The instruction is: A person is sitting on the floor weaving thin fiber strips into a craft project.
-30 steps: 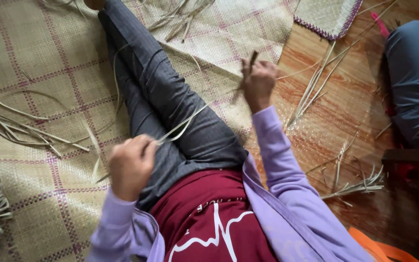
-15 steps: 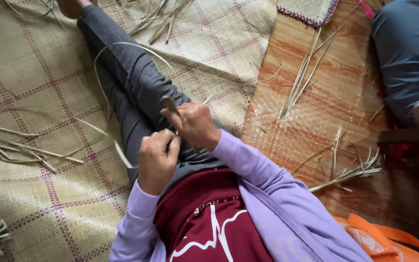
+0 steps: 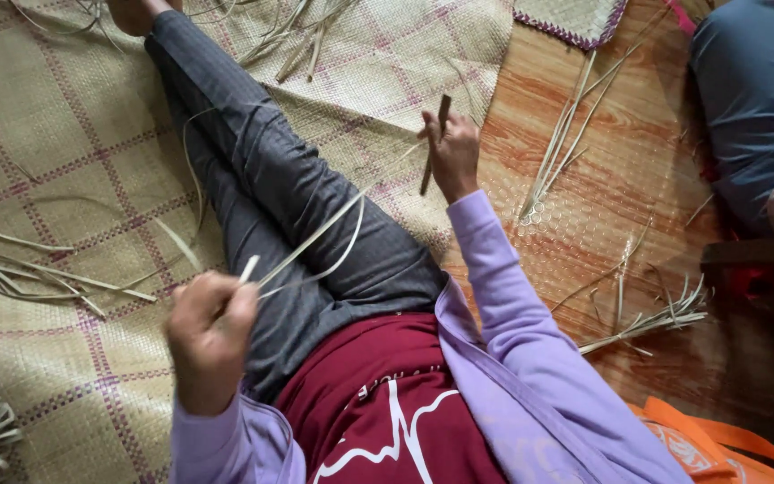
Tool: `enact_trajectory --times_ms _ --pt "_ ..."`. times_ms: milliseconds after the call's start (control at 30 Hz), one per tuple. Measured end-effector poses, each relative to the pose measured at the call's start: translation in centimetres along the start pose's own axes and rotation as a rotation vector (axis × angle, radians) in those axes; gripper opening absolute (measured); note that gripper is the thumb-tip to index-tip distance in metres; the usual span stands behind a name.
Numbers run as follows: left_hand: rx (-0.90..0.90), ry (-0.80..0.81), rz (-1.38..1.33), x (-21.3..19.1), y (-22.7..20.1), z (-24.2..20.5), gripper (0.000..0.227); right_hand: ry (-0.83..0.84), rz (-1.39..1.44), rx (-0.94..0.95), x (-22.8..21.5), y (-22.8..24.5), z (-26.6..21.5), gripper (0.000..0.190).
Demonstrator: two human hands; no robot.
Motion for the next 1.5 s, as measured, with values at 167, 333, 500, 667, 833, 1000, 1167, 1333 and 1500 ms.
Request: enact_trajectory --times_ms 167,333,500,667,833,1000,1167,1333,1500 --pt "0.205 -0.035 0.46 4.6 2.2 0.6 0.019 -0.079 0.419 -0.241 -6.0 11.8 -2.9 0.036" --pt "0.242 0.049 0.451 8.0 -0.1 1.2 0.014 0.279 0.681 -0.295 -4.6 18.2 -8.2 0.007" --pt "0.239 0.055 0.498 8.8 1.9 0.3 0.011 0.19 0.313 -0.701 -3.4 20.1 -8.6 0.023" --pt "0.243 0.009 0.574 9.2 3.4 -0.1 0.009 0.19 0.223 -0.662 -4.7 22.5 -8.8 0.047" --pt "0.169 0.052 0.592 9.1 2.7 0.3 0.012 0.29 0.344 -0.538 -4.4 22.4 -9.0 0.053" --pt "0.064 0.168 0.392 9.5 4.9 0.0 0.013 0.366 0.342 -0.537 -4.4 21.9 -8.9 0.055" --pt "-0.051 0.182 0.024 10.1 6.3 0.1 0.019 0.38 0.308 -0.45 -2.0 20.0 -9.3 0.055" --pt "-0.111 0.131 -0.164 9.0 4.7 -0.5 0.029 0.291 0.156 -0.348 0.5 16.3 -7.9 0.055" --pt "-0.081 0.135 -0.256 6.2 0.9 -0.8 0.032 0.207 -0.041 -0.248 4.2 7.6 -5.1 0.056"
Point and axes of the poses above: each hand's wrist, its own z-axis towards the middle knuckle, its own x-axis out of the palm, y = z × x, the point moved 4 cm from there along z, towards the middle knuckle, and after that the axes turned 1 degree about -y, right-handed, at the moved point
